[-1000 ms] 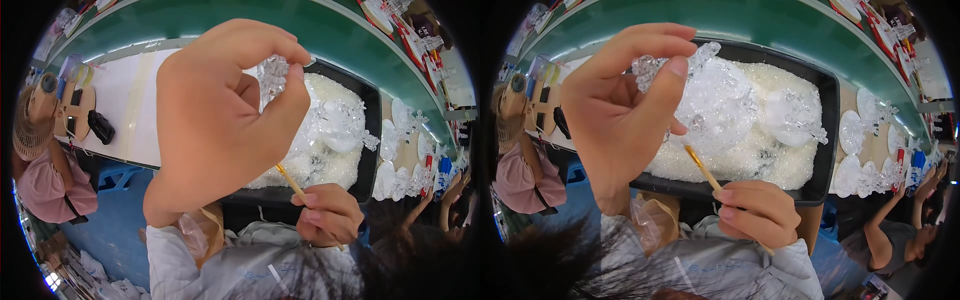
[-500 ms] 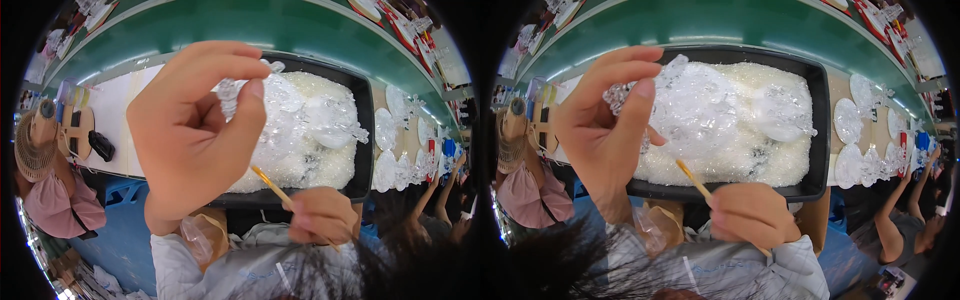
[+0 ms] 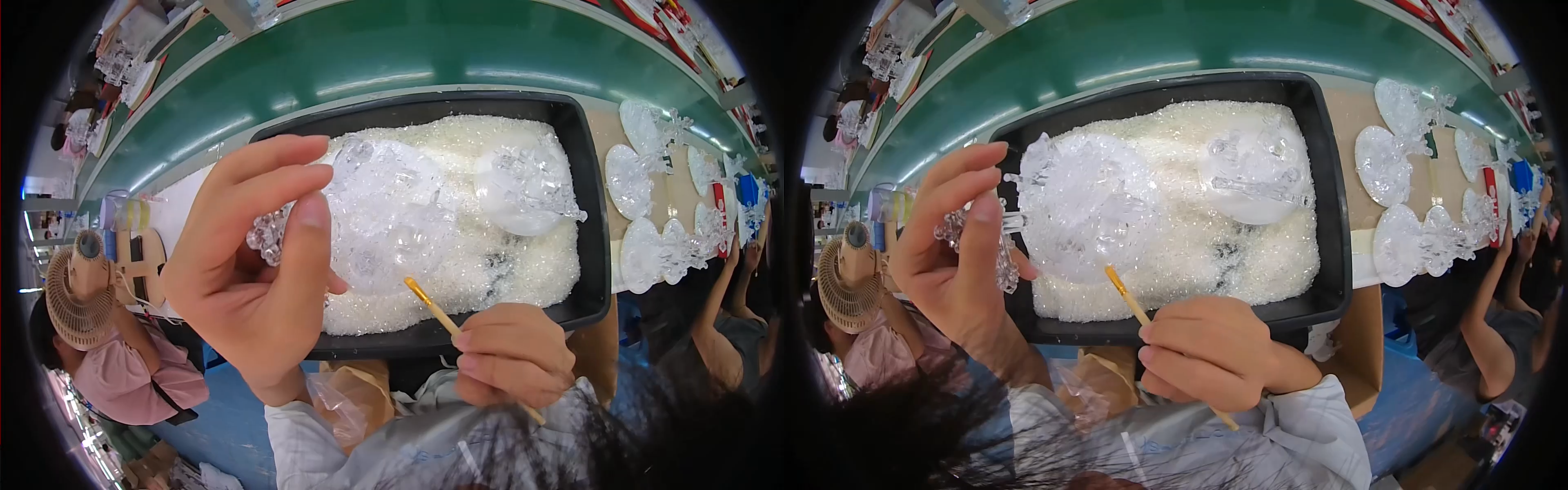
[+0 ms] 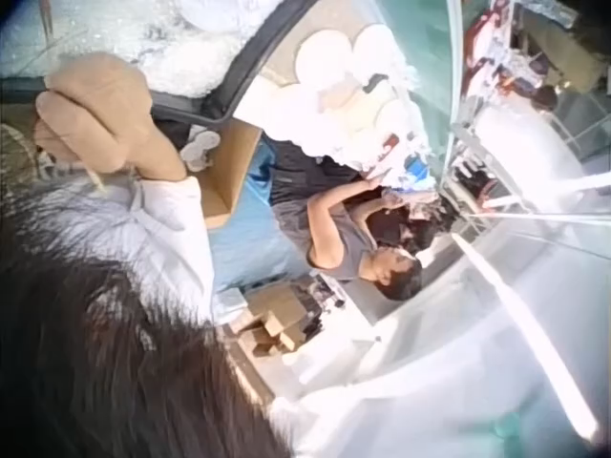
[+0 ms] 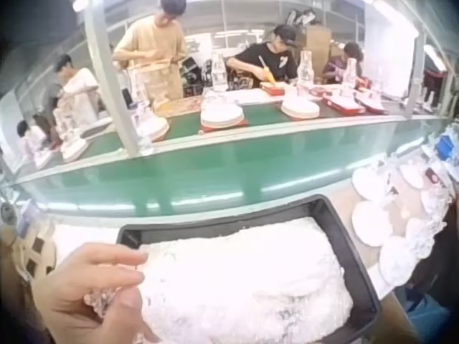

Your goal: Applying a liquid adhesive to clear plastic snowflake ornaments with a brush and dipping them into a tray of white beads to coat them.

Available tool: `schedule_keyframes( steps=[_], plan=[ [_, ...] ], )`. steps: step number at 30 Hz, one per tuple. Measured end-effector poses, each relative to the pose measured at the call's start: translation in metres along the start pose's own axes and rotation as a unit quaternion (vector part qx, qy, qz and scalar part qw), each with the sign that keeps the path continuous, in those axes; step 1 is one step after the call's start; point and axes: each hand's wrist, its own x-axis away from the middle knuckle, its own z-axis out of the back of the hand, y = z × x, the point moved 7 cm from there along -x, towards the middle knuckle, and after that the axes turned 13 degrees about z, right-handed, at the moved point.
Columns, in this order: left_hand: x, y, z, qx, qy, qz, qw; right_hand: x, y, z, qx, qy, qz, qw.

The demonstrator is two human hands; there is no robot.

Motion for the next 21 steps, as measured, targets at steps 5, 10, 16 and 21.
schedule_keyframes(
  steps=[5, 10, 16, 21],
  plan=[
    [0.001, 0.002, -0.003, 0.012, -0.003, -0.02, 1.0, -0.011, -0.002, -0.001, -0.031, -0.01, 0.036, 0.999],
    [0.002, 0.006, -0.002, 0.0, -0.004, -0.023, 1.0, -0.015, 0.0, -0.004, -0.037, -0.032, 0.027, 0.998],
    [0.003, 0.007, -0.003, 0.03, 0.012, -0.061, 0.998, -0.016, -0.002, 0.003, -0.033, 0.008, 0.037, 0.999],
    [0.009, 0.004, 0.003, 0.039, 0.033, -0.08, 0.996, -0.012, -0.003, 0.002, -0.022, 0.023, 0.054, 0.998]
  ],
)
